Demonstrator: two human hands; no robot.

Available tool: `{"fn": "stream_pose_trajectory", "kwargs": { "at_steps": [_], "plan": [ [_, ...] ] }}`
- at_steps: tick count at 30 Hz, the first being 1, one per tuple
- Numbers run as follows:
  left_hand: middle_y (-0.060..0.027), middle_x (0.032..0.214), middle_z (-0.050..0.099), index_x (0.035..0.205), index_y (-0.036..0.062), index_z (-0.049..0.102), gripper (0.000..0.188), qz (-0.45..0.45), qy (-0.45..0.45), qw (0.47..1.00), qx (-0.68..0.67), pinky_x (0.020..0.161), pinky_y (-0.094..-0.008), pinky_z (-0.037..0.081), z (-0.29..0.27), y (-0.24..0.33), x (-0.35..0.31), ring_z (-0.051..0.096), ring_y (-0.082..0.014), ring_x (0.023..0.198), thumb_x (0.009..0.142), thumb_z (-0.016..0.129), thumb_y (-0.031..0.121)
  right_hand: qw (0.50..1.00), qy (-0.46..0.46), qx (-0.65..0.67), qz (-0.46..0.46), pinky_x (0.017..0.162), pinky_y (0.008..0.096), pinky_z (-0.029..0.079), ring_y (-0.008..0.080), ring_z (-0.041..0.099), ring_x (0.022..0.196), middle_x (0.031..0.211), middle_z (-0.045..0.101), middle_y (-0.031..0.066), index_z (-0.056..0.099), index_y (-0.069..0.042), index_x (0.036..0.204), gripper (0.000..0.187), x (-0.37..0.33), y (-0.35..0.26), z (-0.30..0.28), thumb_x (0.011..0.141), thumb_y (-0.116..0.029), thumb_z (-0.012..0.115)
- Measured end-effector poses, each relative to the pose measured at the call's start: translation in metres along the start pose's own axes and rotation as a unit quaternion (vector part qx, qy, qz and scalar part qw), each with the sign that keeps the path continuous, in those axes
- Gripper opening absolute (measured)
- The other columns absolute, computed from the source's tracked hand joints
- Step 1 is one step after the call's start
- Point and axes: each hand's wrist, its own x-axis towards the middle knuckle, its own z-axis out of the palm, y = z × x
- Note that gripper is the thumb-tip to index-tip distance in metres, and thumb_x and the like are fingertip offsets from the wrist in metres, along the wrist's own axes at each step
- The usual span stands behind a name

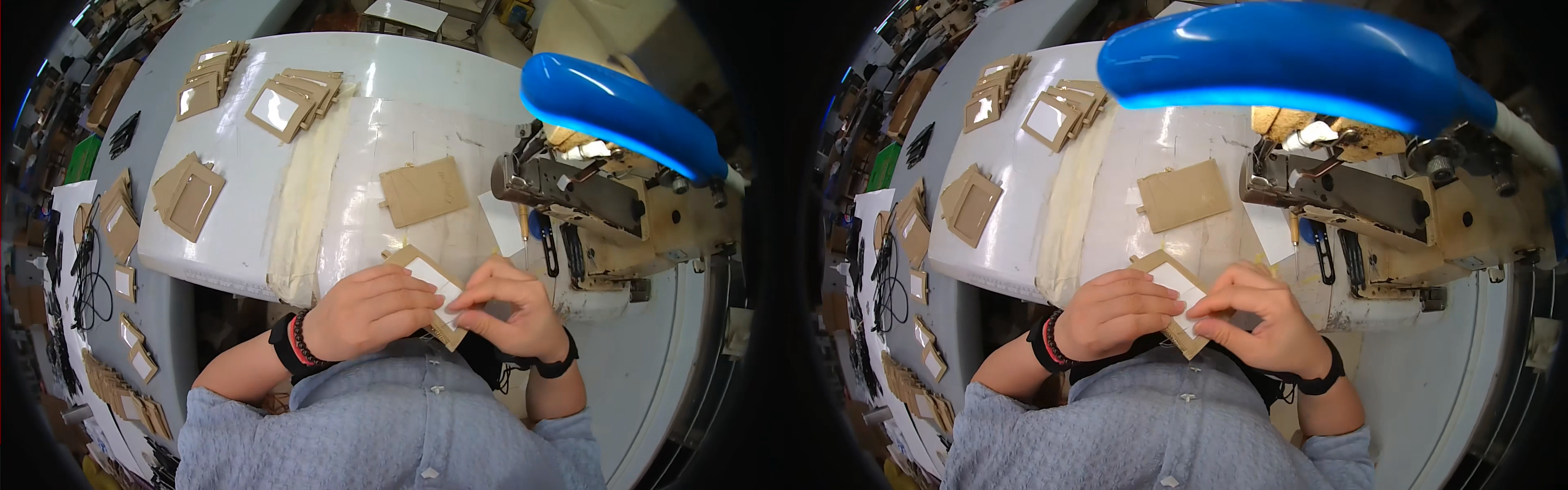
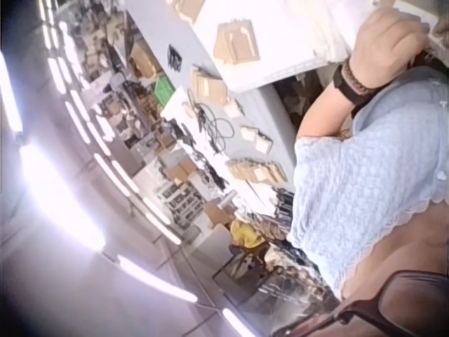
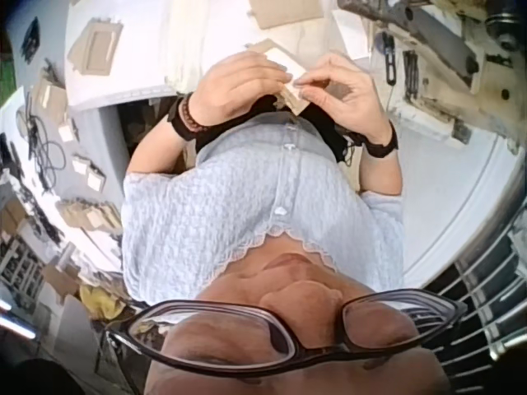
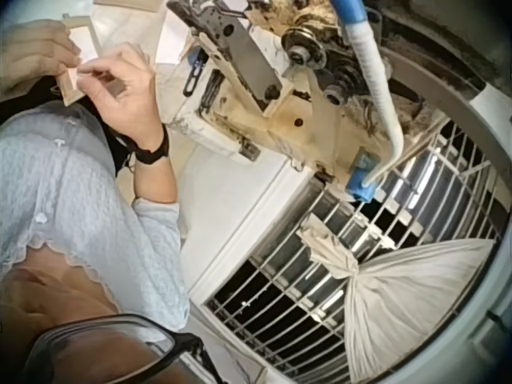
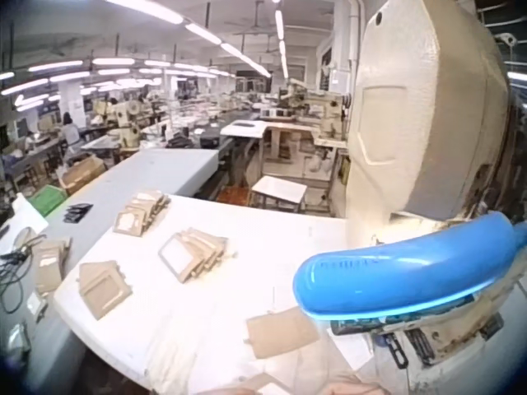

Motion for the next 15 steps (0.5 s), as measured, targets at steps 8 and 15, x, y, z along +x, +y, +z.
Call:
{"fn": "stream_pose_trajectory", "kwargs": {
  "at_steps": [8, 15],
  "plan": [
    [-0.0089, 0.105, 0.072, 0.102, 0.0034, 0.066, 0.028, -0.063, -0.013, 0.996, -0.069, 0.085, -0.0385, 0.055, 0.005, 0.001, 0.011, 0.069, -0.0290, 0.093, 0.075, 0.069, -0.005, 0.979, 0.030, 0.188, 0.072, 0.080, 0.0245, 0.044, 0.0107, 0.055, 0.090, 0.100, 0.059, 0.0052, 0.063, -0.001, 0.095, 0.003, -0.012, 0.010, 0.019, 0.092, -0.001, 0.064],
    [-0.0082, 0.105, 0.072, 0.100, 0.0035, 0.066, 0.026, -0.039, -0.025, 0.998, -0.031, 0.086, -0.0392, 0.055, 0.002, 0.000, 0.015, 0.069, -0.0281, 0.093, 0.075, 0.069, -0.002, 0.922, 0.212, 0.315, 0.074, 0.100, 0.0352, 0.042, 0.0172, 0.054, 0.102, 0.118, 0.056, 0.0116, 0.048, -0.008, 0.102, 0.008, -0.006, 0.008, 0.029, 0.104, -0.015, 0.045]
  ]
}}
